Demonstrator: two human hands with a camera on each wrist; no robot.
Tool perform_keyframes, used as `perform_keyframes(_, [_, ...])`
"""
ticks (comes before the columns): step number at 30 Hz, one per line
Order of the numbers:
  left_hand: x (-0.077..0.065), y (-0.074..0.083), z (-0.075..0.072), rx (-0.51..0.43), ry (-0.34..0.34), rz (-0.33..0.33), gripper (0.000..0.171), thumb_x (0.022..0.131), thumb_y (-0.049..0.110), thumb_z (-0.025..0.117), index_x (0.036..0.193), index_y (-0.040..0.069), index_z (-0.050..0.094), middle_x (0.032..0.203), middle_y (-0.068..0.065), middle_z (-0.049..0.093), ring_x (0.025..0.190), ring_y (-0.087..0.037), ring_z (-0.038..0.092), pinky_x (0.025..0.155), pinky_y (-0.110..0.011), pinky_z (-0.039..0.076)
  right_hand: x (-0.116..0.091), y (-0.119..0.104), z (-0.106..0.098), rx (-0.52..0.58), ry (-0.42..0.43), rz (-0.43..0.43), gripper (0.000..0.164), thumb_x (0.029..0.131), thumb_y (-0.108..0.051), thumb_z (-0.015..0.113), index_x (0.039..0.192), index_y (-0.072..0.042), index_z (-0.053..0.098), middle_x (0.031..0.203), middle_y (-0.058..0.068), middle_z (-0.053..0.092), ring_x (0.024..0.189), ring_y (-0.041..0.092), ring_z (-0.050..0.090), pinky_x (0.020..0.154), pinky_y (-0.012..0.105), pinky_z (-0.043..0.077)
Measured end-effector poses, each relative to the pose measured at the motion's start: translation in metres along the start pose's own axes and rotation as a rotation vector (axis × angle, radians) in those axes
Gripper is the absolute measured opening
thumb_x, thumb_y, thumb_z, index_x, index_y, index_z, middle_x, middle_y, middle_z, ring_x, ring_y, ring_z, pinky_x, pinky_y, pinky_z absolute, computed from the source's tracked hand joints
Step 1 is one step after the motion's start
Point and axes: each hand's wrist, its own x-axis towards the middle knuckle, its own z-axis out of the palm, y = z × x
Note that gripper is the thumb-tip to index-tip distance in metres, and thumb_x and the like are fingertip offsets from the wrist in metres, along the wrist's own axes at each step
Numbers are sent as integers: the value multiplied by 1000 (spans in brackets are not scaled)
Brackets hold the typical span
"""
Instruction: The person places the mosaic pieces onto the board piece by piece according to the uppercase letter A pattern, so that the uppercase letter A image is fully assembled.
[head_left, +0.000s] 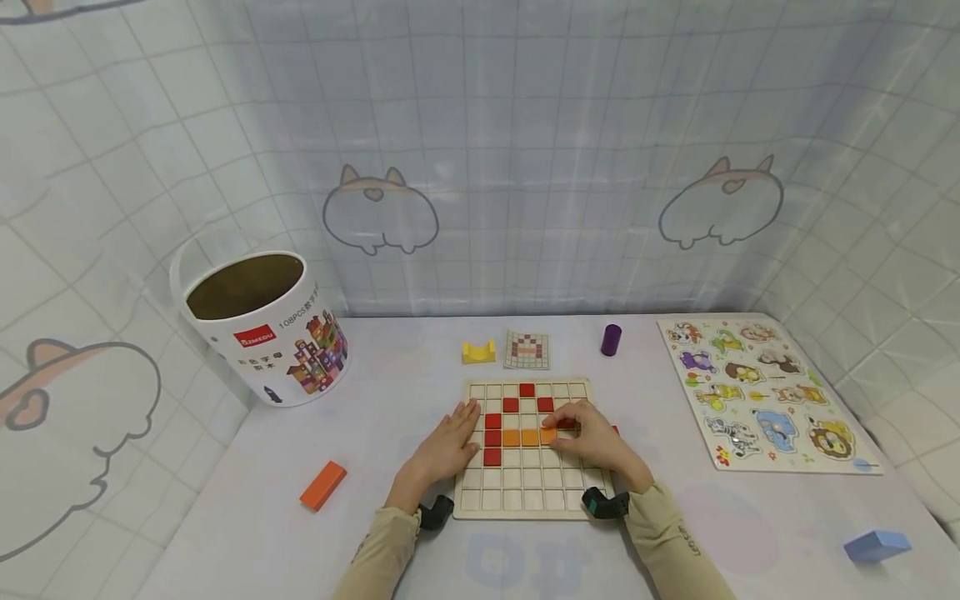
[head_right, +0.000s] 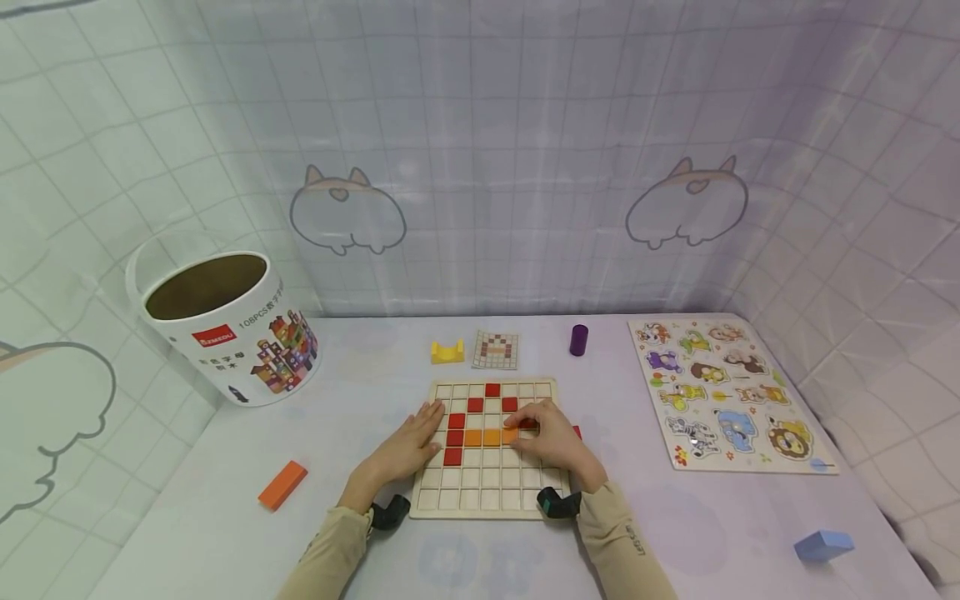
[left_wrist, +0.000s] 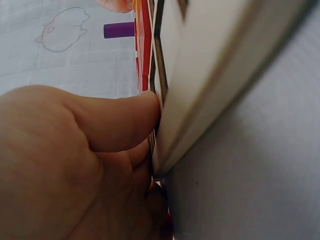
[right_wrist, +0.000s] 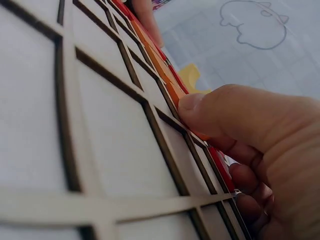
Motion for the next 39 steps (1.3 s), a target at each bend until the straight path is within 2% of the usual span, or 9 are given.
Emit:
perform_keyframes(8, [0,1,0,-3,3,0,60,100,17,47,152,-1,24,161,-16,20,151,-33,14,122,-52,17,1,4,2,-5,-3,-14,23,77,-16,80,98,-21,73,100,-3,63,96,13,50,86,27,45])
perform_keyframes(21, [0,0,0,-2,-5,-5,61,100,18,47,153,-1,23,161,-15,19,151,-33,14,122,-52,18,0,3,2,22,-7,37,23,77,-16,81,97,-21,72,104,-2,63,101,16,50,91,33,45])
perform_keyframes(27, [0,0,-1,-6,-1,3,60,100,17,47,153,-1,23,161,-16,19,151,-34,14,122,-52,17,0,4,2,14,2,-3,28,77,-15,81,102,-19,71,103,-2,64,100,16,52,90,29,47])
perform_keyframes(31, [-1,0,-1,-11,-3,4,61,100,17,47,153,-1,23,161,-17,19,151,-34,14,122,-53,17,-1,3,-2,62,-1,-5,30,80,-15,79,108,-15,70,102,2,65,96,17,55,84,23,49])
perform_keyframes(36, [-1,1,-2,-12,-2,4,60,100,17,47,152,-2,23,161,-17,20,150,-35,15,122,-53,18,-3,5,-14,154,71,19,32,84,-14,75,115,-9,67,104,10,68,92,20,57,77,20,47])
perform_keyframes(39, [-1,1,-2,-11,-2,3,60,100,17,47,152,-2,23,161,-17,20,150,-35,15,122,-53,18,-5,10,-23,150,129,21,33,85,-12,74,116,-7,66,104,12,68,88,18,55,76,21,47])
